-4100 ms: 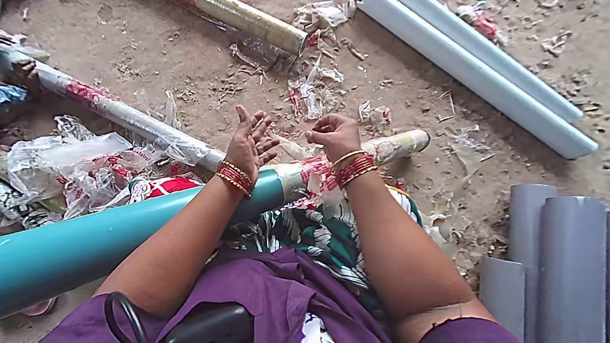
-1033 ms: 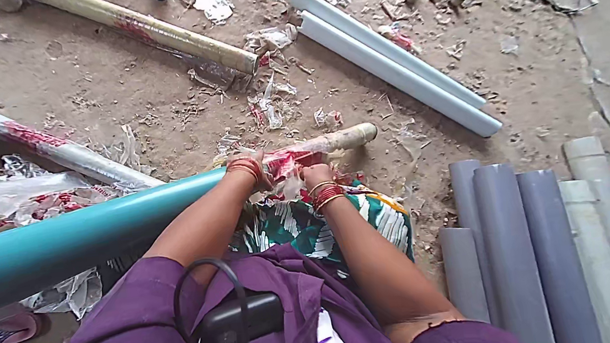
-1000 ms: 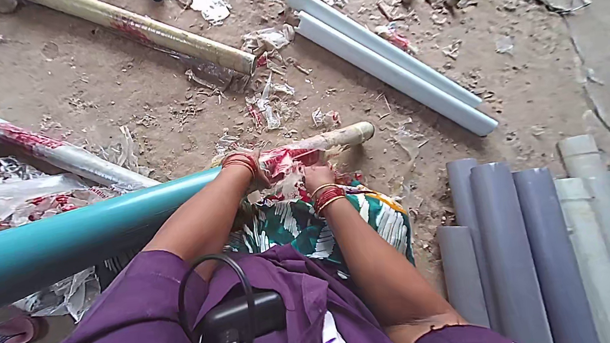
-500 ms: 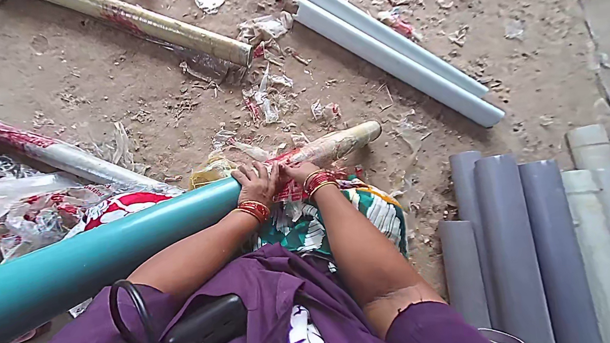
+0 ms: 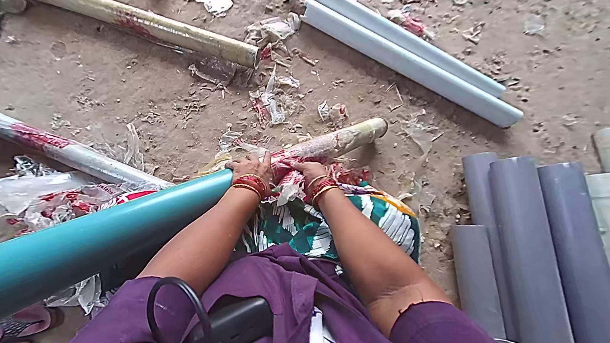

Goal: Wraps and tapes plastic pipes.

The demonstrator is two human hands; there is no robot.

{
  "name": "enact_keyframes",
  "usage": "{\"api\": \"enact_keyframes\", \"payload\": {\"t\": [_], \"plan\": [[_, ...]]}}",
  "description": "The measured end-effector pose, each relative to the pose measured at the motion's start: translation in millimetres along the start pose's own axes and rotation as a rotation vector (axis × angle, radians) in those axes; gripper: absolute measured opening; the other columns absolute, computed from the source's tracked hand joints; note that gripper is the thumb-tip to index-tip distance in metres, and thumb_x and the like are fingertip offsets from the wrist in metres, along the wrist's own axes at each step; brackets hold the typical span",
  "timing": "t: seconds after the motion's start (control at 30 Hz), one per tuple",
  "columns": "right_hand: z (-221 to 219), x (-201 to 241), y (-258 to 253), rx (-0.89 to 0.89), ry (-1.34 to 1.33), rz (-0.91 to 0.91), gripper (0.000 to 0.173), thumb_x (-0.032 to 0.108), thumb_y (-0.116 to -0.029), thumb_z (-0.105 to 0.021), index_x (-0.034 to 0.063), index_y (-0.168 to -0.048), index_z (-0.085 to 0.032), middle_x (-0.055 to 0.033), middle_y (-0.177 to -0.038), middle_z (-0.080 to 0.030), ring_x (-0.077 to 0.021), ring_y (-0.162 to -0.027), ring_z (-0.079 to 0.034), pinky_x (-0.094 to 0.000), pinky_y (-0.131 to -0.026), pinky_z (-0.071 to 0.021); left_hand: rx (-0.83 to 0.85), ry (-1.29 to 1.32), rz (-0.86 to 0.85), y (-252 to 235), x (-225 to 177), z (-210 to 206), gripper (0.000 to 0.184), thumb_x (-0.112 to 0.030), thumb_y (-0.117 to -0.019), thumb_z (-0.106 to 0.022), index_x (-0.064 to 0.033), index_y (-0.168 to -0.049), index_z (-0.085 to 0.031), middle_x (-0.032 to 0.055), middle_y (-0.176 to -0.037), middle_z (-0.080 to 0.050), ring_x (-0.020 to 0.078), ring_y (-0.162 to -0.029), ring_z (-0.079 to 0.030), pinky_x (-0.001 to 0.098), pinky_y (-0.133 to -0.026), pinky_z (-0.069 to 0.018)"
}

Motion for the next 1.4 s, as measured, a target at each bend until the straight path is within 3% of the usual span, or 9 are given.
{"api": "enact_keyframes", "payload": {"t": [0.2,0.4,0.57,0.7,0.77,0.9,1.1,1.27,1.4], "plan": [[5,3,-11,0.039,-0.009,0.008,0.026,0.018,-0.1004,-0.067,-0.0025,-0.116,-0.064,-0.0143,-0.107,-0.064,-0.0194,-0.092,-0.059,-0.0399,-0.083,-0.0504,0.074,0.034,-0.062,-15,13,13,0.111,-0.056,-0.0748,-0.086,-0.0155,-0.162,-0.031,0.0302,-0.143,-0.054,0.0492,-0.126,-0.057,0.0703,-0.099,-0.0457],[21,8,-18,0.148,0.177,0.065,0.018,0.011,-0.0978,-0.068,-0.0059,-0.105,-0.065,-0.0152,-0.101,-0.064,-0.0205,-0.091,-0.059,-0.0411,-0.084,-0.0492,0.236,0.246,-0.103,-40,34,26,0.116,-0.056,-0.0765,-0.087,-0.0042,-0.162,-0.027,0.0295,-0.155,-0.042,0.0450,-0.145,-0.042,0.0627,-0.118,-0.0317],[28,21,-22,0.237,0.433,0.032,0.019,0.013,-0.0995,-0.066,-0.0059,-0.098,-0.063,-0.0139,-0.091,-0.059,-0.0195,-0.079,-0.054,-0.0408,-0.075,-0.0455,0.142,0.058,-0.395,-25,21,23,0.076,-0.051,-0.0958,-0.069,-0.0126,-0.157,-0.043,0.0250,-0.145,-0.056,0.0433,-0.138,-0.050,0.0646,-0.113,-0.0349],[20,22,-30,0.236,0.333,0.059,0.021,0.012,-0.1020,-0.063,-0.0082,-0.105,-0.063,-0.0171,-0.099,-0.063,-0.0219,-0.089,-0.059,-0.0426,-0.084,-0.0480,-0.051,0.258,-0.542,-32,11,22,0.040,-0.024,-0.1071,-0.055,-0.0025,-0.140,-0.061,0.0224,-0.140,-0.061,0.0410,-0.135,-0.054,0.0563,-0.116,-0.0367],[20,27,-27,0.235,0.315,0.026,0.024,0.013,-0.1027,-0.062,-0.0080,-0.113,-0.064,-0.0197,-0.108,-0.065,-0.0247,-0.097,-0.062,-0.0450,-0.090,-0.0492,0.034,0.191,-0.470,-39,-10,29,0.037,-0.019,-0.1061,-0.055,-0.0005,-0.138,-0.062,0.0261,-0.134,-0.062,0.0430,-0.130,-0.056,0.0587,-0.112,-0.0399],[21,25,-29,0.231,0.304,0.006,0.016,0.008,-0.1001,-0.062,-0.0070,-0.104,-0.063,-0.0158,-0.099,-0.061,-0.0212,-0.087,-0.057,-0.0421,-0.082,-0.0474,0.139,0.028,-0.248,-45,-38,35,0.035,-0.022,-0.1006,-0.064,0.0056,-0.123,-0.066,0.0288,-0.129,-0.063,0.0451,-0.127,-0.058,0.0631,-0.107,-0.0447],[21,23,-31,0.250,0.275,0.021,0.019,0.009,-0.1026,-0.060,-0.0090,-0.108,-0.064,-0.0187,-0.106,-0.063,-0.0233,-0.095,-0.059,-0.0432,-0.089,-0.0469,0.255,-0.030,-0.233,-55,-46,47,0.034,-0.018,-0.1013,-0.063,0.0115,-0.119,-0.065,0.0348,-0.126,-0.062,0.0491,-0.127,-0.057,0.0653,-0.107,-0.0416],[21,19,-41,0.282,0.485,0.041,0.029,0.020,-0.1032,-0.062,-0.0091,-0.104,-0.067,-0.0227,-0.108,-0.066,-0.0309,-0.102,-0.063,-0.0512,-0.092,-0.0476,0.347,-0.171,-0.185,-55,-62,54,0.037,-0.025,-0.1004,-0.065,0.0105,-0.110,-0.068,0.0332,-0.120,-0.064,0.0466,-0.120,-0.061,0.0663,-0.100,-0.0453],[24,18,-43,0.315,0.434,0.031,0.025,0.015,-0.1022,-0.061,-0.0097,-0.107,-0.065,-0.0214,-0.106,-0.064,-0.0285,-0.097,-0.061,-0.0485,-0.089,-0.0475,0.352,-0.182,-0.076,-36,-81,61,0.032,-0.020,-0.0988,-0.065,0.0122,-0.104,-0.067,0.0320,-0.119,-0.065,0.0443,-0.118,-0.062,0.0640,-0.098,-0.0461]]}}
Point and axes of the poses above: each hand's wrist, its own y-axis away from the middle knuckle, its own z-axis out of the back of the hand, x = y × z, the point moved 1 cm from there along -y, towards the middle knuckle
